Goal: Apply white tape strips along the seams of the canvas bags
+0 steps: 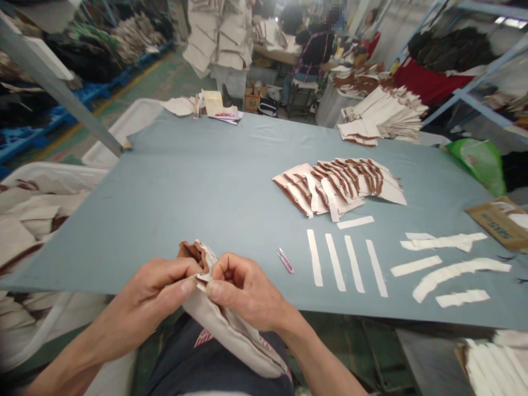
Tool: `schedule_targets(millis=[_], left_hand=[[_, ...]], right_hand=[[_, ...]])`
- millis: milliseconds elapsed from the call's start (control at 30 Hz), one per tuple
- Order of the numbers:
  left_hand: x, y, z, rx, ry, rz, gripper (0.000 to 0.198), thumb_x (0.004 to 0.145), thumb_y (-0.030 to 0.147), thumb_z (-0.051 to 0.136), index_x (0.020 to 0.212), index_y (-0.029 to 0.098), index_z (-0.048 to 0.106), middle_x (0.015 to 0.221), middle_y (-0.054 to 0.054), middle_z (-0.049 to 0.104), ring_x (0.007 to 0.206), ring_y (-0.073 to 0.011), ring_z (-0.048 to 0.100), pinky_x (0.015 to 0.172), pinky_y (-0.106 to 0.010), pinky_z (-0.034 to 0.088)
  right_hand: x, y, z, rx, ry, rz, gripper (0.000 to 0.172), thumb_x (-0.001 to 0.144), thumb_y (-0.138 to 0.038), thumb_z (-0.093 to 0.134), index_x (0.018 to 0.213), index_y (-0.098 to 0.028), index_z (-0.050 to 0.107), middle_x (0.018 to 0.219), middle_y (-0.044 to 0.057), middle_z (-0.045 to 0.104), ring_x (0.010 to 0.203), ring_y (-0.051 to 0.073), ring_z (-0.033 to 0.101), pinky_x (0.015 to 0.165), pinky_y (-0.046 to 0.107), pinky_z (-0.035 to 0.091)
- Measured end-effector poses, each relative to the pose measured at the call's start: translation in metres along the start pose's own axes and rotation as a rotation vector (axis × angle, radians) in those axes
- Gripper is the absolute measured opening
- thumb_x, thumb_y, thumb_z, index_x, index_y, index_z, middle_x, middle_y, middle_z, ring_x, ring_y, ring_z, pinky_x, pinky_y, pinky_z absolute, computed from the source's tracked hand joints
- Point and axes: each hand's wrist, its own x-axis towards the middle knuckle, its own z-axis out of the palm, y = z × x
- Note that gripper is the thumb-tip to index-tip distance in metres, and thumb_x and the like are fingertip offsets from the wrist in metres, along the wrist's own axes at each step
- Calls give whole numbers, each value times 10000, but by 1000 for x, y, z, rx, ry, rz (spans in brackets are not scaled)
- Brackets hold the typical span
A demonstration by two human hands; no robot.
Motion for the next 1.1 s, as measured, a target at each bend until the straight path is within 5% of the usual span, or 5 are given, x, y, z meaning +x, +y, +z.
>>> schedule_targets(millis=[167,333,667,900,1100], left_hand=[[-2,1,-2,63,38,24,370,1020,280,448,671,195,538,673,40,491,719,-141,503,712,-255,399],[-8,4,-6,95,10,59,384,1028,252,411,652,203,472,654,44,451,664,-136,463,725,-267,406],[-14,1,-6,94,14,73,397,1038,255,401,647,205,442,638,41,456,590,-123,423,615,-277,361],[-19,-3,-6,49,47,58,451,1078,352,407,740,180,651,723,-4,634,712,-167,558,734,-288,449],[-14,-12,-1,-72,42,-42,337,946,372,642,679,168,626,639,43,470,592,-110,397,540,-248,300]], right_hand=[[-2,-8,10,-266,147,-100,383,981,-527,683,816,-214,535,702,-57,505,622,107,430,604,249,367],[-6,-19,16,-551,206,-185,128,953,-263,620,840,-210,593,737,-38,609,654,113,517,610,242,406],[-8,-29,28,-954,309,-380,62,934,-263,670,904,-223,633,755,-14,692,656,132,620,652,267,470],[-4,-18,41,-804,411,-287,100,920,-308,636,877,-220,614,716,-23,648,615,129,575,623,267,454],[9,-25,27,-420,182,-8,354,888,-501,725,783,-225,530,654,-59,516,595,105,447,543,231,359]])
